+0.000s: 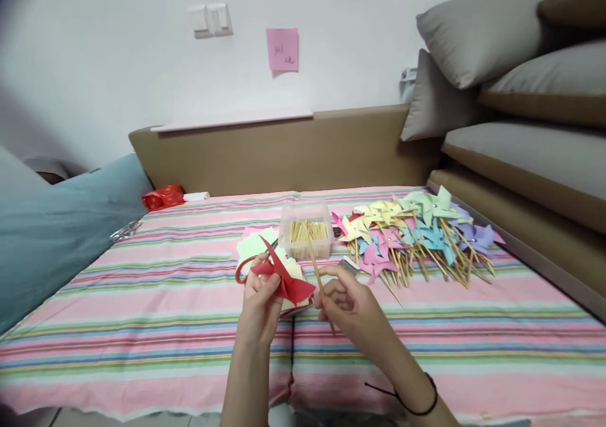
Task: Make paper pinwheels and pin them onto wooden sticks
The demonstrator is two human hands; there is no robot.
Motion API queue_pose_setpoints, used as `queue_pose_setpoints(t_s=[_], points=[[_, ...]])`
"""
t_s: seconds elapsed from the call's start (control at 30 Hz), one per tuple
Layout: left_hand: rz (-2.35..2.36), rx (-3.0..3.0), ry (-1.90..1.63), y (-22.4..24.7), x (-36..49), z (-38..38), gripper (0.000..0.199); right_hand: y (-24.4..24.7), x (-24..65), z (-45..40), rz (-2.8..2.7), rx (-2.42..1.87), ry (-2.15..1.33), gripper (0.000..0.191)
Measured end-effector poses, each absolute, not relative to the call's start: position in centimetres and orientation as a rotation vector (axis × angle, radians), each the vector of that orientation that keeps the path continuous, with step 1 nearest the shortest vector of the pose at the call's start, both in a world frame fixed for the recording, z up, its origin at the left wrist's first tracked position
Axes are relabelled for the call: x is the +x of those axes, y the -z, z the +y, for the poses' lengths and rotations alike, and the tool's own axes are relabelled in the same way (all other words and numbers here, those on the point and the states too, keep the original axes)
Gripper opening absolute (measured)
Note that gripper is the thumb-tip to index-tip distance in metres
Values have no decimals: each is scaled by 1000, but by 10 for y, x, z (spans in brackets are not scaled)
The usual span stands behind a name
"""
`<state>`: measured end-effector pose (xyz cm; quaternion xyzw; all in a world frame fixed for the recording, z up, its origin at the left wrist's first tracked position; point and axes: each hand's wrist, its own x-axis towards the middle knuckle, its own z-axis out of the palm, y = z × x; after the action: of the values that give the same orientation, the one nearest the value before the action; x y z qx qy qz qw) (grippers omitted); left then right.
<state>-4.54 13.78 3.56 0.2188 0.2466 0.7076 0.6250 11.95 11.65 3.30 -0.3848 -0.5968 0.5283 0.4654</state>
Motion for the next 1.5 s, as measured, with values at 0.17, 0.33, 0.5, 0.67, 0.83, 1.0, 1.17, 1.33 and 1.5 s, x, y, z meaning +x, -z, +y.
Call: queue_pose_setpoints(t_s=[0.17, 0.33, 0.5, 0.67, 0.83, 1.0, 1.17, 1.33, 1.5], points=[[501, 636, -1475, -33, -21, 141, 61, -10, 129, 108, -1340, -941, -928, 17], [455, 652, -1424, -24, -4, 146, 68, -4, 139, 113, -1325, -1081, -745, 21], [473, 612, -1465, -21, -5, 145, 76, -2, 146, 116, -1309, -1098, -824, 22], [475, 706, -1491, -20, -10, 147, 65, -3, 148, 110, -1320, -1010, -908, 19], [480, 741, -1494, -21, -6, 148, 63, -10, 146, 102, -1383, -974, -890, 14], [491, 711, -1524, -25, -6, 145, 62, -13, 142, 99, -1418, -951, -833, 14], [543, 700, -1519, -27, -8, 143, 67, -9, 137, 99, -1413, -973, -797, 15], [510, 685, -1541, -28, -8, 143, 71, -8, 134, 98, -1411, -957, -785, 16], [524, 686, -1577, -29, -9, 143, 79, -8, 131, 97, -1408, -955, -760, 16]])
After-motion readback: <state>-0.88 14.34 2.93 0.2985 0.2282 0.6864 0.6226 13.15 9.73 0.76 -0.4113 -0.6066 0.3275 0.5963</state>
